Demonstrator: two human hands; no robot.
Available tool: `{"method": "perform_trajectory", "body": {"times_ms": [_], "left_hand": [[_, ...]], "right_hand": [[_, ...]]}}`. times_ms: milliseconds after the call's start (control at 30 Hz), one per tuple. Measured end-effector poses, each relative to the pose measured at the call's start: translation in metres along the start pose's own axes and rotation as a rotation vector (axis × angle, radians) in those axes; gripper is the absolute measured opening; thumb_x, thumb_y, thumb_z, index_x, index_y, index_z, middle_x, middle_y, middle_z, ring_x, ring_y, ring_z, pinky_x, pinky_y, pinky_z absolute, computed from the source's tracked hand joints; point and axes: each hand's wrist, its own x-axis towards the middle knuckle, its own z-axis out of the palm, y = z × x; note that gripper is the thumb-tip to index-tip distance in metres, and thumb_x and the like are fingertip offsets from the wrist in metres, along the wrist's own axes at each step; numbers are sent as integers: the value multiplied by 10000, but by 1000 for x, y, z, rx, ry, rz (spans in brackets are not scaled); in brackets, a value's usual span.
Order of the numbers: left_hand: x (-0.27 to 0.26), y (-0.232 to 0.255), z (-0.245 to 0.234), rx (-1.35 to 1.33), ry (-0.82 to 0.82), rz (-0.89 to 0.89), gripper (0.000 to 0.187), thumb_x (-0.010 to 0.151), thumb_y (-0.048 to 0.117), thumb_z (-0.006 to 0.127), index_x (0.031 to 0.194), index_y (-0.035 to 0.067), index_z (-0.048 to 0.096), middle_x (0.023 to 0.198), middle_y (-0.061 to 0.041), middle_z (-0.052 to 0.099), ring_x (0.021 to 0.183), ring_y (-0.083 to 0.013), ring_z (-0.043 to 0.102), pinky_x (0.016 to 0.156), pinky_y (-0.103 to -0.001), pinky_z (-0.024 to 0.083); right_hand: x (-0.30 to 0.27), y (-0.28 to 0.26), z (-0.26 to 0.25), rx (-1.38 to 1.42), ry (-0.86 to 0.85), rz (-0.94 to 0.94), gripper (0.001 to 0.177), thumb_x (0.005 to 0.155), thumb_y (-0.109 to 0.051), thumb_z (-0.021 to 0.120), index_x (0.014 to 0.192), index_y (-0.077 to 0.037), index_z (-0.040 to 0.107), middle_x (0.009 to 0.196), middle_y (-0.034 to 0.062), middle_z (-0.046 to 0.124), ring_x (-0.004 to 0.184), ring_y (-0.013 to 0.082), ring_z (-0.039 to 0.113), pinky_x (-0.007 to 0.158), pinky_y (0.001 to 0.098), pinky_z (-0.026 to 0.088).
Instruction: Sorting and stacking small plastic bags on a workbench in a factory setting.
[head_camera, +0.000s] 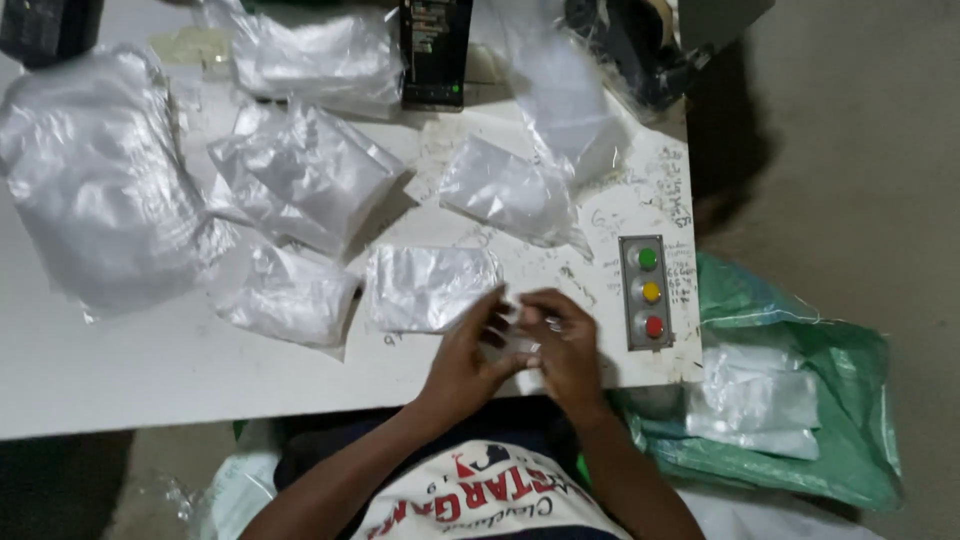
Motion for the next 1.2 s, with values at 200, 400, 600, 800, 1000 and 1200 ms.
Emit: {"method": "perform_trajectory", "body": {"times_ms": [200,400,600,800,1000,1200], "left_hand": [[0,10,-14,-504,82,-504,117,886,160,791,853,52,759,702,-37,684,605,-145,629,530,-283,543],[-16,17,-42,-488,56,-548,173,898,194,783,842,34,749,677,-32,665,647,-157,659,572,-312,557],[-23,9,-61,-573,238,-654,358,813,13,870,867,76,521,631,-52,531,463,-172,514,404,-315,505],[-23,3,-74,-474,357,-579,463,820,61,868,757,134,416,603,-10,425,495,-138,503,421,-300,477],[-14,4,-67,-464,455,-537,434,823,47,850,784,123,425,676,-15,428,546,-152,540,475,-321,557],[-1,14,-58,-434,463,-436,384,882,-2,775,772,122,429,705,-48,515,816,-190,753,521,-310,610]], "right_hand": [[83,-43,14,-43,-194,-288,455,1041,-329,538,1374,-22,581,1369,159,654,1278,283,632,1110,396,519],[289,-24,2,-733,34,-544,369,1008,-53,482,1323,-14,670,1303,160,693,1213,323,643,1024,435,513],[324,-45,35,-1267,62,40,1157,703,-578,930,1502,55,382,1493,244,408,1368,469,406,1101,591,372],[345,-39,22,-1199,-22,145,1210,627,-577,974,1494,75,438,1523,248,482,1410,438,435,1051,461,453],[310,-50,28,-1055,-29,67,1097,677,-511,931,1519,-13,435,1530,158,514,1376,320,519,1038,387,451],[263,-109,-9,-782,-225,282,900,644,-245,893,1432,5,539,1350,169,663,1267,365,593,1093,452,444]]}}
